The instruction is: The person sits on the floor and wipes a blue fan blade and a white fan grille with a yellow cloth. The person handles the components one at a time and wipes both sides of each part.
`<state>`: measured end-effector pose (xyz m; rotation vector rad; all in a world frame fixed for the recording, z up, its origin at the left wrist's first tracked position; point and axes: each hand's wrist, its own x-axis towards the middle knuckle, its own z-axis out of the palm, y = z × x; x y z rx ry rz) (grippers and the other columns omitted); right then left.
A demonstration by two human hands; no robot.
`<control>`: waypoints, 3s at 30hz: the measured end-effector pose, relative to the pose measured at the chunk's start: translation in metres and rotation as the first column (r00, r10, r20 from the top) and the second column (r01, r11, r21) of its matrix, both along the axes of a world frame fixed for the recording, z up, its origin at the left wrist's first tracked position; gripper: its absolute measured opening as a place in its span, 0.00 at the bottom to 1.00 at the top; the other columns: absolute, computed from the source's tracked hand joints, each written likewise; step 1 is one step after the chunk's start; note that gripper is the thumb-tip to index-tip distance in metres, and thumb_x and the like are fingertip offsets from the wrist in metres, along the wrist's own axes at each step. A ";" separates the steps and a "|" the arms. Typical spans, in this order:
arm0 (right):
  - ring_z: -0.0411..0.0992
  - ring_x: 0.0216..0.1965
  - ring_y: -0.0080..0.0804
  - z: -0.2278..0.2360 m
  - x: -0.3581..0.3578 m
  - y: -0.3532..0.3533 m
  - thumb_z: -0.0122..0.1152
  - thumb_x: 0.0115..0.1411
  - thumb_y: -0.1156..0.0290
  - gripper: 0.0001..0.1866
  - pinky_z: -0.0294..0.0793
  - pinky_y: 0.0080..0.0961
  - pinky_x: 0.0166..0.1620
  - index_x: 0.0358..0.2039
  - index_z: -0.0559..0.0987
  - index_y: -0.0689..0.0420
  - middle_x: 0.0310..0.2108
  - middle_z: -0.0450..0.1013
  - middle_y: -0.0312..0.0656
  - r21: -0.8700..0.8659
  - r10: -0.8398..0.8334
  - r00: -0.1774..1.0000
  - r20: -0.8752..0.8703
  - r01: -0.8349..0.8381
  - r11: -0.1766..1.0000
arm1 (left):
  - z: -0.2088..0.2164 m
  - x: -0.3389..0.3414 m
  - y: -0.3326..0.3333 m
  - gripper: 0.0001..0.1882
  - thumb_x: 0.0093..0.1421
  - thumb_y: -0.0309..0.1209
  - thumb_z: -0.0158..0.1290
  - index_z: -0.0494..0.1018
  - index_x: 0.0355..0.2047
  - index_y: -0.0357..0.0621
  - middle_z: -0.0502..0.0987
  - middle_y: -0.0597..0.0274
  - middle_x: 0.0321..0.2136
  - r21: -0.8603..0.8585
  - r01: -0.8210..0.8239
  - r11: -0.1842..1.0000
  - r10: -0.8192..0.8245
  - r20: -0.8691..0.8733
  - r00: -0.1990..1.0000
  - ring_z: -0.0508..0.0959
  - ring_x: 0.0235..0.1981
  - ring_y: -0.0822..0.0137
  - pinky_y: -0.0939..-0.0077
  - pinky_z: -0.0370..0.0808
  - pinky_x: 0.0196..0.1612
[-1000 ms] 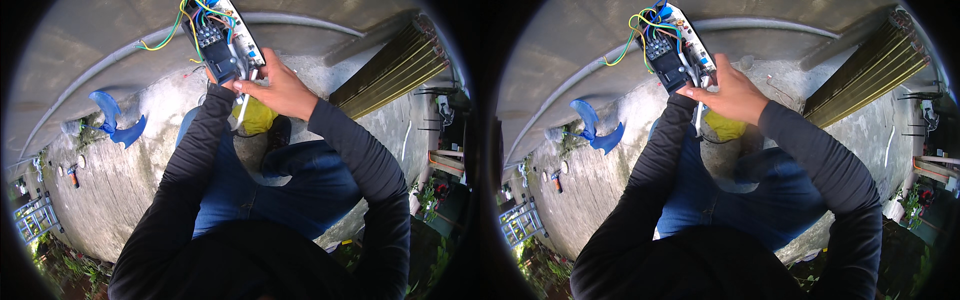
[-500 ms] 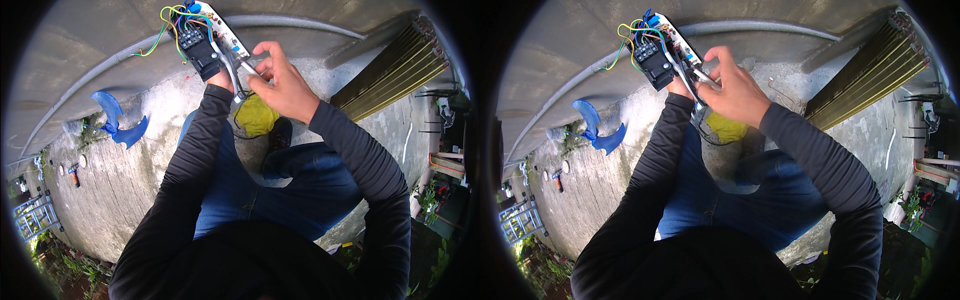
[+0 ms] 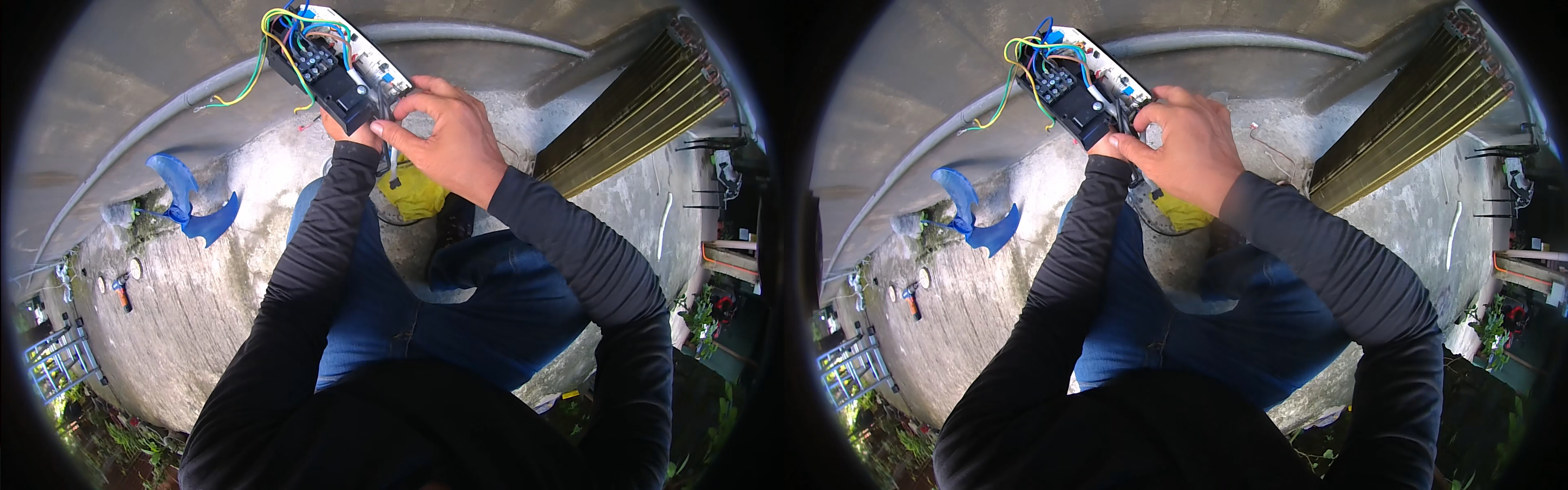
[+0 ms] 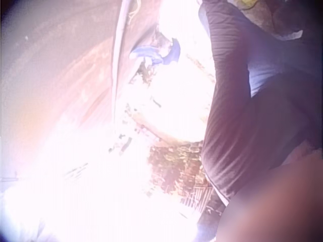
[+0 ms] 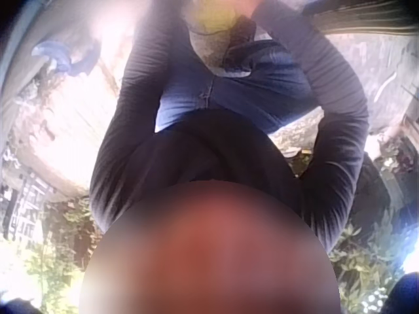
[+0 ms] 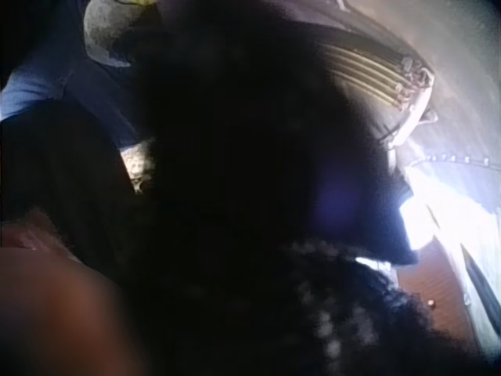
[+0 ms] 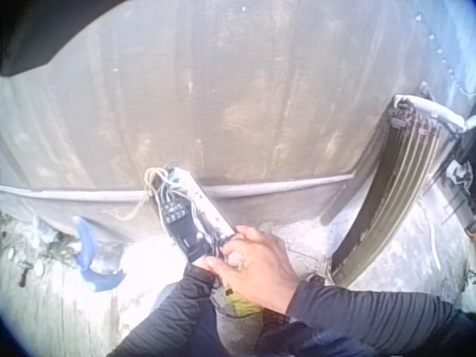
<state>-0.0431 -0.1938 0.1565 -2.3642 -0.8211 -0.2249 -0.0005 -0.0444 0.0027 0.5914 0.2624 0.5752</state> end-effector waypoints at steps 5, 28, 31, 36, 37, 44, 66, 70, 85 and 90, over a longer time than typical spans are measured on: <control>0.79 0.50 0.53 0.000 0.001 0.003 0.71 0.57 0.64 0.11 0.76 0.40 0.55 0.33 0.85 0.58 0.54 0.77 0.56 0.046 -0.008 0.999 0.035 0.006 0.999 | -0.011 0.001 0.008 0.22 0.69 0.43 0.54 0.74 0.55 0.39 0.80 0.57 0.47 0.656 -0.141 0.742 0.250 -0.074 0.966 0.81 0.47 0.66 0.66 0.81 0.50; 0.78 0.35 0.52 0.022 0.003 -0.007 0.55 0.70 0.71 0.10 0.75 0.44 0.38 0.50 0.78 0.54 0.34 0.80 0.50 -0.021 0.217 0.973 -0.081 -0.219 0.975 | 0.000 0.001 0.015 0.24 0.71 0.55 0.50 0.76 0.53 0.50 0.80 0.65 0.44 -0.076 -0.068 0.995 0.061 -0.091 0.994 0.80 0.42 0.65 0.65 0.80 0.46; 0.78 0.36 0.56 0.023 0.005 -0.009 0.55 0.68 0.70 0.10 0.75 0.48 0.39 0.48 0.79 0.54 0.34 0.80 0.51 -0.087 0.196 0.980 -0.027 -0.198 0.976 | 0.002 -0.004 0.012 0.29 0.69 0.60 0.48 0.76 0.52 0.50 0.81 0.62 0.44 -0.162 0.046 0.986 -0.064 -0.109 0.992 0.81 0.43 0.61 0.61 0.81 0.46; 0.79 0.37 0.49 0.011 0.023 -0.020 0.59 0.68 0.68 0.10 0.77 0.40 0.42 0.46 0.81 0.55 0.36 0.81 0.48 -0.193 0.202 0.941 -0.272 -0.259 0.947 | -0.018 0.003 0.032 0.23 0.68 0.51 0.53 0.74 0.51 0.47 0.77 0.59 0.38 -0.033 0.183 0.983 -0.186 -0.186 0.965 0.78 0.39 0.59 0.61 0.78 0.42; 0.79 0.38 0.48 0.006 0.030 -0.025 0.59 0.68 0.67 0.10 0.77 0.39 0.43 0.45 0.82 0.55 0.37 0.81 0.48 -0.203 0.207 0.902 -0.379 -0.299 0.932 | -0.023 0.003 0.038 0.21 0.67 0.48 0.55 0.73 0.51 0.46 0.76 0.59 0.37 -0.017 0.232 0.973 -0.233 -0.044 0.972 0.77 0.38 0.60 0.62 0.78 0.41; 0.80 0.48 0.52 -0.102 0.075 -0.066 0.59 0.61 0.68 0.15 0.78 0.42 0.52 0.46 0.84 0.58 0.42 0.82 0.54 -0.486 0.011 0.821 -0.571 -0.349 0.801 | -0.010 0.000 0.073 0.27 0.70 0.40 0.53 0.66 0.64 0.42 0.71 0.59 0.45 -0.096 0.805 0.585 -0.582 0.643 0.499 0.73 0.45 0.64 0.66 0.74 0.48; 0.79 0.48 0.38 -0.170 0.146 -0.036 0.47 0.72 0.60 0.22 0.75 0.33 0.53 0.50 0.80 0.65 0.49 0.79 0.47 0.218 0.023 0.593 -0.805 0.260 0.941 | 0.033 -0.052 0.053 0.28 0.74 0.45 0.44 0.63 0.63 0.33 0.67 0.56 0.36 -0.210 0.900 0.382 -0.604 0.680 0.415 0.70 0.33 0.66 0.70 0.73 0.36; 0.82 0.48 0.37 -0.012 0.119 -0.044 0.51 0.71 0.59 0.21 0.80 0.36 0.54 0.54 0.77 0.62 0.49 0.81 0.47 0.656 0.594 0.278 -0.755 0.331 0.679 | 0.030 -0.048 0.048 0.29 0.74 0.45 0.44 0.62 0.63 0.33 0.67 0.57 0.37 -0.244 0.909 0.339 -0.575 0.711 0.405 0.71 0.33 0.66 0.70 0.73 0.36; 0.69 0.13 0.31 0.062 0.040 0.029 0.71 0.63 0.61 0.13 0.67 0.33 0.18 0.29 0.76 0.53 0.15 0.68 0.35 0.267 -0.236 0.929 0.284 0.159 0.950 | 0.039 -0.054 -0.006 0.23 0.71 0.50 0.46 0.71 0.55 0.47 0.69 0.58 0.37 -0.168 0.979 -0.119 -0.704 0.710 0.036 0.69 0.34 0.65 0.67 0.70 0.36; 0.73 0.17 0.32 0.029 -0.022 0.041 0.71 0.59 0.61 0.12 0.71 0.36 0.23 0.31 0.76 0.50 0.18 0.71 0.33 0.054 0.407 0.787 0.463 -0.484 0.874 | 0.037 -0.061 0.000 0.24 0.71 0.50 0.45 0.70 0.55 0.46 0.69 0.57 0.38 -0.288 0.946 0.147 -0.846 0.459 0.271 0.70 0.34 0.66 0.70 0.70 0.36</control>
